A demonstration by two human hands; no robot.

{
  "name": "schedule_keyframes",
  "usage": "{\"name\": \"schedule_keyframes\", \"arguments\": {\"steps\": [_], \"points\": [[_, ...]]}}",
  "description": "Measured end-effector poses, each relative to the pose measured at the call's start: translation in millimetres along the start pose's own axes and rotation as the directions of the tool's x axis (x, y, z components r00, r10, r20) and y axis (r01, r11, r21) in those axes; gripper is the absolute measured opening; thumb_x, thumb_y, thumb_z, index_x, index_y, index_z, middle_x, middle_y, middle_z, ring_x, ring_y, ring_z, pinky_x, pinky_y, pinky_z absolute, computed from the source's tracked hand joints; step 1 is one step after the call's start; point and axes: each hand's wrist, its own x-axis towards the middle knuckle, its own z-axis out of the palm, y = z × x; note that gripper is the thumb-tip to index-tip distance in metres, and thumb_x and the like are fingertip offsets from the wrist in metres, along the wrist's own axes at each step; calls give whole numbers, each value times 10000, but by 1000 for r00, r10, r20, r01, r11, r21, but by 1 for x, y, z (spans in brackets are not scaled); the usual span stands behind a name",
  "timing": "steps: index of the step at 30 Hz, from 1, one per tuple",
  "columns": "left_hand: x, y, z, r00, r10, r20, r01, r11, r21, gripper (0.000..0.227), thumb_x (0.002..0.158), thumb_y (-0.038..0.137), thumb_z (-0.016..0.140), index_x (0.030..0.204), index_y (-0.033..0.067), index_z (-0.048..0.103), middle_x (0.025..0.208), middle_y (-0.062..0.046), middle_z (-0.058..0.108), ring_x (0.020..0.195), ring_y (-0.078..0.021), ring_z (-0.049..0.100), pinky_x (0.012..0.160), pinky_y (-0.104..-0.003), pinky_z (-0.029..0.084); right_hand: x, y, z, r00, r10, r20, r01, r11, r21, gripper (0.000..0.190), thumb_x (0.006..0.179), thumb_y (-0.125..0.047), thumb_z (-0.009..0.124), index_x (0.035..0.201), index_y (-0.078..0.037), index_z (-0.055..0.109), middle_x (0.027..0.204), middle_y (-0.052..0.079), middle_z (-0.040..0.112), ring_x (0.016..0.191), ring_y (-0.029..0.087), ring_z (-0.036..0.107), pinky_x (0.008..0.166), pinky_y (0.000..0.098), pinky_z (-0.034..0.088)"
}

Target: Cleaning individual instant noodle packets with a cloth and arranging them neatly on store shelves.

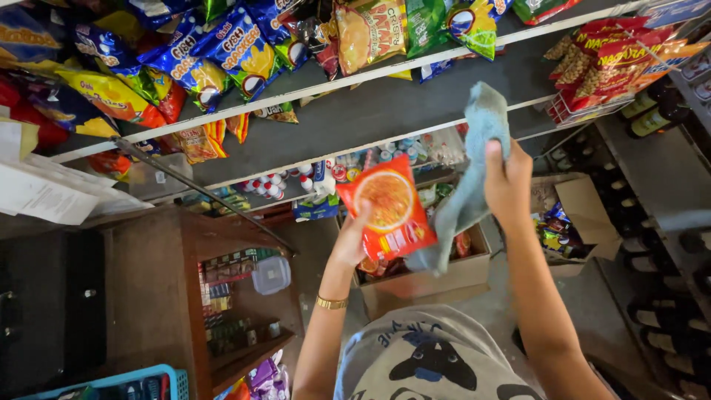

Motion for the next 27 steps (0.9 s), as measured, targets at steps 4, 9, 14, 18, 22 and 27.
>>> {"name": "schedule_keyframes", "arguments": {"steps": [4,9,14,18,22,27], "points": [[12,1,14,999,25,-45,-34,976,-215,715,1023,532,474,1510,12,410,1483,-153,549,1333,-283,570,1111,-464,492,-17,-44,9,985,50,164,-70,990,119,398,1149,-357,554,1202,27,646,898,68,685,802,159,629,740,328,538],[20,-16,45,970,191,-153,-210,970,-119,726,1053,567,377,1595,86,329,1591,-93,447,1444,-249,454,1204,-442,386,-30,-88,88,923,-315,221,356,916,-183,720,1022,-206,621,1607,19,266,1626,272,346,1523,402,350,1266,508,261],[24,-57,-13,947,268,-175,-285,955,-82,643,1066,464,424,1588,105,316,1587,-77,428,1440,-254,450,1211,-458,374,-67,-58,116,812,-344,471,468,867,-175,722,950,-128,629,1596,-34,320,1644,219,364,1540,397,342,1270,509,256],[24,-45,0,952,151,-265,-198,967,-160,645,1074,485,387,1575,80,348,1570,-89,454,1433,-254,454,1209,-463,356,-61,-39,117,812,-342,474,468,866,-177,597,1033,-89,575,1596,-83,375,1528,162,513,1431,355,494,1232,437,359],[19,-20,31,961,154,-230,-210,947,-244,697,1062,553,337,1583,90,352,1591,-72,449,1451,-236,441,1223,-442,331,-31,-33,102,896,-290,336,351,927,-135,530,1068,-39,510,1586,-39,398,1507,205,523,1420,383,502,1231,409,371],[19,-22,36,969,177,-170,-220,935,-279,703,1059,579,302,1565,96,374,1580,-80,461,1450,-252,443,1230,-453,336,-38,-40,108,910,-245,333,301,945,-127,540,1008,-19,509,1538,8,413,1560,268,471,1483,442,411,1236,487,320]]}}
